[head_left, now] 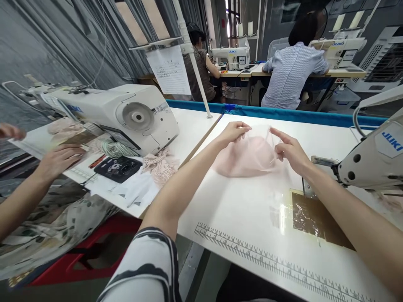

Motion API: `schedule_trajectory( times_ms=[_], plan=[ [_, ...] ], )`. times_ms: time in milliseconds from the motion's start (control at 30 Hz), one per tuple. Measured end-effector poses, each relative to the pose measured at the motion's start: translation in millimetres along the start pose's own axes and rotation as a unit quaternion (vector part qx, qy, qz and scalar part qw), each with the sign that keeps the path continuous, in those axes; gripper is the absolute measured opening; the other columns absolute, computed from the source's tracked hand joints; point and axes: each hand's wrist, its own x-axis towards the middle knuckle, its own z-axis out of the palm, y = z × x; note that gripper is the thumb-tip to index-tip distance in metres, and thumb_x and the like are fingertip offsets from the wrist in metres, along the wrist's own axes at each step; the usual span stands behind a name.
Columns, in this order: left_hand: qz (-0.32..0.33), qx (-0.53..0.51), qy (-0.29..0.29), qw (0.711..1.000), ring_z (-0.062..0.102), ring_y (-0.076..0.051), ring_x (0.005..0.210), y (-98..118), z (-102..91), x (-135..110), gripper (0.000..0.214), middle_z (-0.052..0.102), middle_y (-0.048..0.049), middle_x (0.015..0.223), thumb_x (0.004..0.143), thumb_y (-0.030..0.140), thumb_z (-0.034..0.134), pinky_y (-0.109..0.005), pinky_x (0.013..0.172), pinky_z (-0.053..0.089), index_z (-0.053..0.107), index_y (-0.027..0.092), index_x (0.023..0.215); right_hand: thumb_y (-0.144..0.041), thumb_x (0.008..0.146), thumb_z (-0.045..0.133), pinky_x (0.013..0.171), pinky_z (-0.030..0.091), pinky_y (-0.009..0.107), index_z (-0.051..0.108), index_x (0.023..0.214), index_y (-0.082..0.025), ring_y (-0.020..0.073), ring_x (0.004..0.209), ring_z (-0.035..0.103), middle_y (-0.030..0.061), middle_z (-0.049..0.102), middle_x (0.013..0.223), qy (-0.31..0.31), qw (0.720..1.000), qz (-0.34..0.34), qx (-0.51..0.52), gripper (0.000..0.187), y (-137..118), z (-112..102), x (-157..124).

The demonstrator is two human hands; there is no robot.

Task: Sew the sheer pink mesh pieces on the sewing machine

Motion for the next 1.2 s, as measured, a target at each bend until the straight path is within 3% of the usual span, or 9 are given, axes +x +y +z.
schedule_trajectory(
  times_ms=[100,233,300,433,567,733,833,1000,1200],
  plan=[
    [-0.019,-0.037,-0.051,0.998,0.063,-0.008,0.063,5.9,-11.8,-22.4,0.038,0.070,-0.0032,0.082,0.085,0.042,0.071,-0.019,0.058,0.050,0.066,0.017,0.113,-0.016,0.063,0.048,0.048,0.042,0.030,0.048,0.148,-0.019,0.0154,0.047,0.046,-0.0016,0.064,0.064,-0.008,1.000,-0.026,-0.004,0.084,-12.4,-2.9,0.7],
    [0.022,-0.101,-0.084,0.991,0.068,-0.009,0.075,-2.0,-24.8,-51.4,0.076,0.072,-0.0020,0.109,0.078,0.032,0.074,-0.025,0.071,0.057,0.041,0.035,0.147,-0.016,0.069,0.044,0.049,0.043,0.031,0.044,0.150,-0.021,0.0155,0.052,0.052,0.0028,0.072,0.086,-0.027,0.995,-0.090,-0.033,0.081,-20.4,-2.6,0.0],
    [0.066,-0.135,-0.055,0.987,0.064,-0.006,0.067,-6.6,-28.1,-58.5,0.068,0.071,-0.0012,0.114,0.076,0.026,0.073,-0.021,0.064,0.055,0.052,0.035,0.140,-0.017,0.071,0.043,0.049,0.043,0.031,0.042,0.151,-0.022,0.0148,0.053,0.053,0.0046,0.073,0.097,-0.027,0.991,-0.121,-0.041,0.080,-21.2,-1.1,0.9],
    [0.085,-0.184,-0.012,0.979,0.054,-0.003,0.061,-1.0,-28.2,-60.4,0.021,0.070,-0.0070,0.120,0.075,0.018,0.069,-0.017,0.055,0.051,0.077,0.018,0.095,-0.016,0.068,0.046,0.048,0.042,0.031,0.045,0.150,-0.026,0.0122,0.051,0.051,0.0061,0.070,0.113,-0.007,0.993,-0.117,-0.010,0.082,-23.5,3.0,6.6],
    [0.071,-0.207,-0.045,0.975,0.053,-0.002,0.059,11.0,-22.7,-60.8,0.032,0.065,-0.0073,0.132,0.079,0.018,0.068,-0.017,0.057,0.053,0.075,0.022,0.110,-0.015,0.060,0.049,0.044,0.038,0.031,0.053,0.144,-0.027,0.0109,0.049,0.046,0.0060,0.069,0.117,0.020,0.996,-0.073,0.041,0.085,-26.7,5.2,10.0],
    [0.029,-0.206,-0.069,0.976,0.056,-0.003,0.064,2.7,-11.4,-69.2,0.037,0.063,-0.0063,0.135,0.077,0.020,0.075,-0.026,0.077,0.059,0.073,0.023,0.114,-0.016,0.061,0.051,0.043,0.036,0.030,0.054,0.142,-0.026,0.0134,0.046,0.043,0.0020,0.069,0.079,0.028,0.999,-0.024,0.012,0.082,-15.2,-2.4,-0.8],
    [0.005,-0.189,-0.088,0.978,0.061,-0.007,0.075,-7.2,-5.9,-75.0,0.046,0.062,-0.0056,0.137,0.072,0.015,0.077,-0.024,0.077,0.058,0.072,0.024,0.117,-0.018,0.063,0.050,0.045,0.042,0.032,0.052,0.144,-0.023,0.0155,0.047,0.045,0.0002,0.064,0.066,0.018,1.000,-0.008,-0.017,0.081,-2.3,-7.5,-10.4],
    [0.021,-0.152,-0.102,0.983,0.064,-0.011,0.086,-11.4,-4.8,-80.5,0.054,0.054,-0.0043,0.147,0.073,0.016,0.076,-0.024,0.076,0.055,0.068,0.029,0.125,-0.017,0.064,0.050,0.052,0.051,0.036,0.044,0.151,-0.022,0.0131,0.050,0.051,0.0078,0.071,0.108,-0.001,0.998,-0.004,-0.066,0.087,11.0,-6.6,-16.4],
    [0.109,-0.053,-0.123,0.985,0.060,-0.009,0.074,-1.0,-1.8,-91.3,0.055,0.057,-0.0073,0.144,0.076,0.020,0.076,-0.033,0.087,0.052,0.066,0.026,0.130,-0.018,0.065,0.055,0.072,0.059,0.043,0.036,0.154,-0.029,0.0155,0.069,0.062,0.0076,0.033,0.160,-0.014,0.986,-0.052,-0.157,0.092,20.9,-5.2,-20.0]
  ],
)
